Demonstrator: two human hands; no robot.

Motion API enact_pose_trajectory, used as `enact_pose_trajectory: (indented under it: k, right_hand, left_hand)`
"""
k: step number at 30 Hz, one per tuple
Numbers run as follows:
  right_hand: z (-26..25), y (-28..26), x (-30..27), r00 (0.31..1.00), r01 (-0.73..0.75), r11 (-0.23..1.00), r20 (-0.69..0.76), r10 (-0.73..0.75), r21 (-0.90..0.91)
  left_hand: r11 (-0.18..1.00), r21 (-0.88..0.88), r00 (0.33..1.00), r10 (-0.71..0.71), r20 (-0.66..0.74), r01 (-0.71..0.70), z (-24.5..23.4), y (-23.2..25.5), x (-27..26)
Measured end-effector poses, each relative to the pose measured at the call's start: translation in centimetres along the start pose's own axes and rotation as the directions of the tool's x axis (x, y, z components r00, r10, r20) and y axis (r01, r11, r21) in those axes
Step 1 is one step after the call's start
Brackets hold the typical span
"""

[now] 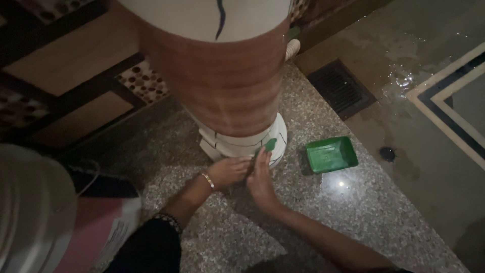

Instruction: The person scrubs a vertical pipe with a green sponge, moving up and down its length. The person uses both hands to hold the pipe and scrub its surface.

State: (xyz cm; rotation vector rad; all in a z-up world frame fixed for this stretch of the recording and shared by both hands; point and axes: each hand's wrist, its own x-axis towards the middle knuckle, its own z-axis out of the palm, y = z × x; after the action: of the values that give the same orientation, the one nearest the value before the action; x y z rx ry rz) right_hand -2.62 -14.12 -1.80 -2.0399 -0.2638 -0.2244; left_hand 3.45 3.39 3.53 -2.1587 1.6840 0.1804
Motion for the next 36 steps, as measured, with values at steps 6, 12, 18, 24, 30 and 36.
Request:
enact_pose_trajectory:
  k: [6,12,18,24,30,36]
  right_hand:
    - [-2.5,0.3,2.9,0.973,0.214,0.94,-0.027,-0.229,-0.266]
    - [-11.6,-6.4,15.2,0.675,0.629,0.638,-0.095,-0.732,-0.445]
    - [-16.5,-13.3,19.0,0.091,0.632,-0.291,0.442,-0.892,-0.718]
    - [-14.5,-11.3,15.8,-0.12,0.545,-0.831,0.971,-0.207,-0.11]
    - [-11.9,-9.8,13.3,-0.098,0.658,-0.747,0.994,0.037,0.093]
    - [-15.8,-11.8,14.1,0.143,0.714,-0.527,0.832,-0.535,-0.462]
  left_hand:
    - [0.97,0.232,0.993,-0.046,-0.111,0.071,-3.0,-0.2,-4.0]
    - [0.92,0.27,0.937,-0.205,-0.283,0.283,-5.8,-2.1,-8.2]
    - [0.859,-0.186,0.854,-0.503,-0.133,0.476,-9.3,-4.1,-9.9]
    - [0.765,-0.31,0.677,-0.644,-0.357,0.565,-6.7,-2.0,-8.5]
    - [0.939,0.069,0.785,-0.239,-0.572,0.336,-3.0,1.7,-5.5]
    - [0.88,-0.175,0.739,-0.466,-0.486,0.441,-3.2,2.4,-4.0]
